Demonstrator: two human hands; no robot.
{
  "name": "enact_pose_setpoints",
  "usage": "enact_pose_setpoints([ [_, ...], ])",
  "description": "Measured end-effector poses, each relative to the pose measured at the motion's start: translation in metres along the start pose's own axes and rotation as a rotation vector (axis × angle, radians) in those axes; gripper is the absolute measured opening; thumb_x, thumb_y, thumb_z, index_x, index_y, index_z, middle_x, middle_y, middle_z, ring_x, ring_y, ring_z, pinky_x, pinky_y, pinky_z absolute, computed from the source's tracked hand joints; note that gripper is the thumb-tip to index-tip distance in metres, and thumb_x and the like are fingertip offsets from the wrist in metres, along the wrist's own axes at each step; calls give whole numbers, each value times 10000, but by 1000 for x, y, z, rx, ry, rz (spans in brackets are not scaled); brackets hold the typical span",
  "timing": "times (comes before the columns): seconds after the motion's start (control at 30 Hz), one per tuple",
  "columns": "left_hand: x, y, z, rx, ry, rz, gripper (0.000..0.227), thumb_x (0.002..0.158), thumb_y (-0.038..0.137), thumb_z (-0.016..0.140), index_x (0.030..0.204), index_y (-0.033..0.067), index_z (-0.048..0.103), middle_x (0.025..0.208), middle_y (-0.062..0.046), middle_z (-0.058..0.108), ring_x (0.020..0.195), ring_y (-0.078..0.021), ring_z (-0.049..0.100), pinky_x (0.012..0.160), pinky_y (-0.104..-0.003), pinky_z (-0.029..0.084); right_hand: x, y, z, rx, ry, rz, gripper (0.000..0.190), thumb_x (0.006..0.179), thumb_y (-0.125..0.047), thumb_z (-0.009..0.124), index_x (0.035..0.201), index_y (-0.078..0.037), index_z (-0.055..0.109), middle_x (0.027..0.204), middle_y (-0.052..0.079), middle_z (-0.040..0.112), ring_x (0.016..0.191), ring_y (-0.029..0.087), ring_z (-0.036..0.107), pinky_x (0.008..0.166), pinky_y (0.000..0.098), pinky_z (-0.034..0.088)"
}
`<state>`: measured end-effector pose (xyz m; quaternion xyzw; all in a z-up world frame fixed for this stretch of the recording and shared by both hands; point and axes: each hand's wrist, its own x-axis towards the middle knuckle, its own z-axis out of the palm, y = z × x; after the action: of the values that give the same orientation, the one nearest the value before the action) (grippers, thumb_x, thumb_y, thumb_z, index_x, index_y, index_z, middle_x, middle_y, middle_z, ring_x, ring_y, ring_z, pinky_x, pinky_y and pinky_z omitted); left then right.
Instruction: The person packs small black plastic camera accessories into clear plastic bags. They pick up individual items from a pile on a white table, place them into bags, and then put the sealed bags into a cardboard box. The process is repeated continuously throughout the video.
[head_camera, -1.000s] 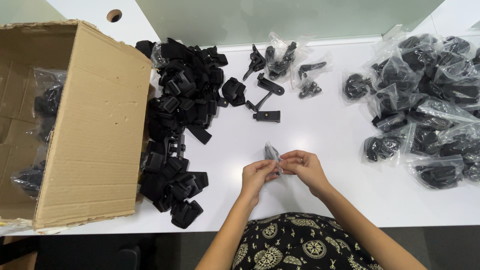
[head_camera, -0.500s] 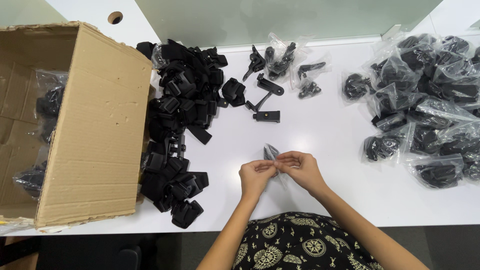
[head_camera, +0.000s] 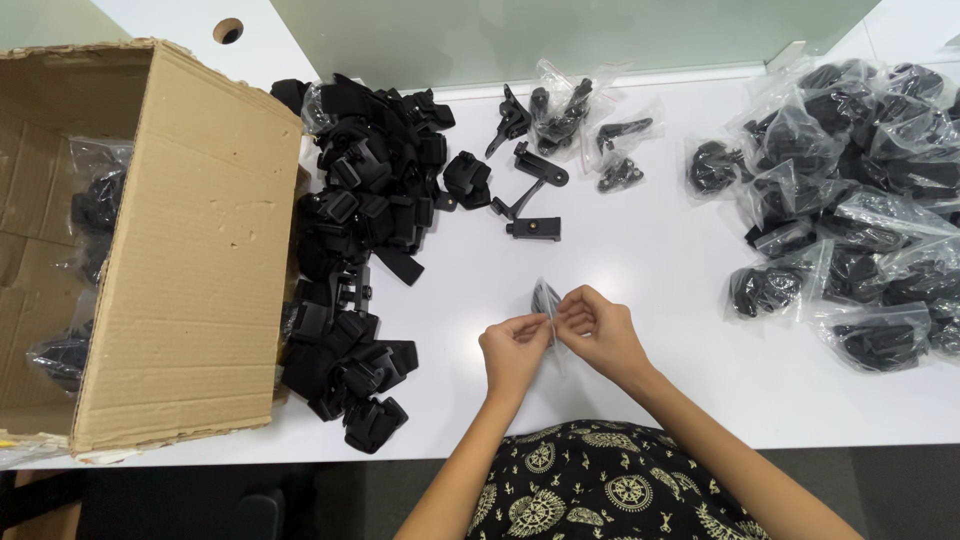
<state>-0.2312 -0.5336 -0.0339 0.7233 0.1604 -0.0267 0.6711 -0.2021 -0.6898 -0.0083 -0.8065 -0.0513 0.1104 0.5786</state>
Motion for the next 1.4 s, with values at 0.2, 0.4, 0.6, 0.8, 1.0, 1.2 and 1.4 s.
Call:
enact_pose_setpoints([
  [0.2, 0, 3, 2, 145, 32, 89, 214, 812, 123, 772, 980, -4, 806, 846, -162, 799, 760, -183, 800, 721, -266, 632, 2, -4, -1, -67, 35, 23, 234, 782, -42, 789, 870, 10, 579, 737, 65, 718, 680, 77, 714, 635, 218, 600],
  [0.4, 1, 11, -4, 178, 65, 74, 229, 773, 98, 779, 970, -15, 801, 824, -153, 802, 731, -185, 798, 697, -269, 630, 0, -4, -7, -155, 86, 10, 198, 768, -50, 793, 801, 4, 604, 681, 58, 710, 619, 82, 685, 594, 216, 570],
  [0.6, -2, 16, -3, 107, 42, 99, 186, 822, 92, 747, 969, -21, 764, 858, -145, 802, 775, -183, 797, 719, -271, 627, 0, -5, -5, -246, 43, -90, 99, 814, -43, 698, 895, 14, 693, 859, 118, 735, 761, 171, 707, 684, 281, 594],
  [0.8, -1, 11, 1, 291, -63, 317, 163, 841, 43, 704, 969, -16, 786, 935, -186, 774, 786, -253, 766, 729, -313, 620, -1, 0, 0, -282, -27, -94, 195, 867, -19, 638, 1012, 11, 766, 1039, 151, 736, 852, 259, 731, 764, 329, 598],
  [1.0, -1, 9, 0, 389, 5, 305, 163, 811, 74, 738, 939, -19, 773, 906, -184, 754, 706, -261, 757, 701, -336, 609, 0, 1, 1, -315, -4, -77, 171, 852, -42, 683, 993, 4, 768, 1009, 155, 743, 828, 260, 751, 764, 332, 617],
  [1.2, 2, 16, -12, 416, 80, 242, 150, 850, 59, 686, 951, 18, 788, 964, -149, 761, 680, -246, 746, 681, -325, 604, 1, -8, -6, -413, 17, -95, 195, 847, -7, 639, 984, -9, 778, 1008, 151, 743, 834, 275, 730, 759, 351, 604],
  [1.4, 4, 25, -28, 466, 148, 208, 133, 848, 61, 687, 907, 53, 806, 1033, -85, 772, 725, -229, 736, 677, -297, 592, 2, -11, -16, -544, 28, -36, 277, 828, 24, 566, 973, -40, 793, 1135, 149, 719, 943, 322, 705, 839, 402, 556],
])
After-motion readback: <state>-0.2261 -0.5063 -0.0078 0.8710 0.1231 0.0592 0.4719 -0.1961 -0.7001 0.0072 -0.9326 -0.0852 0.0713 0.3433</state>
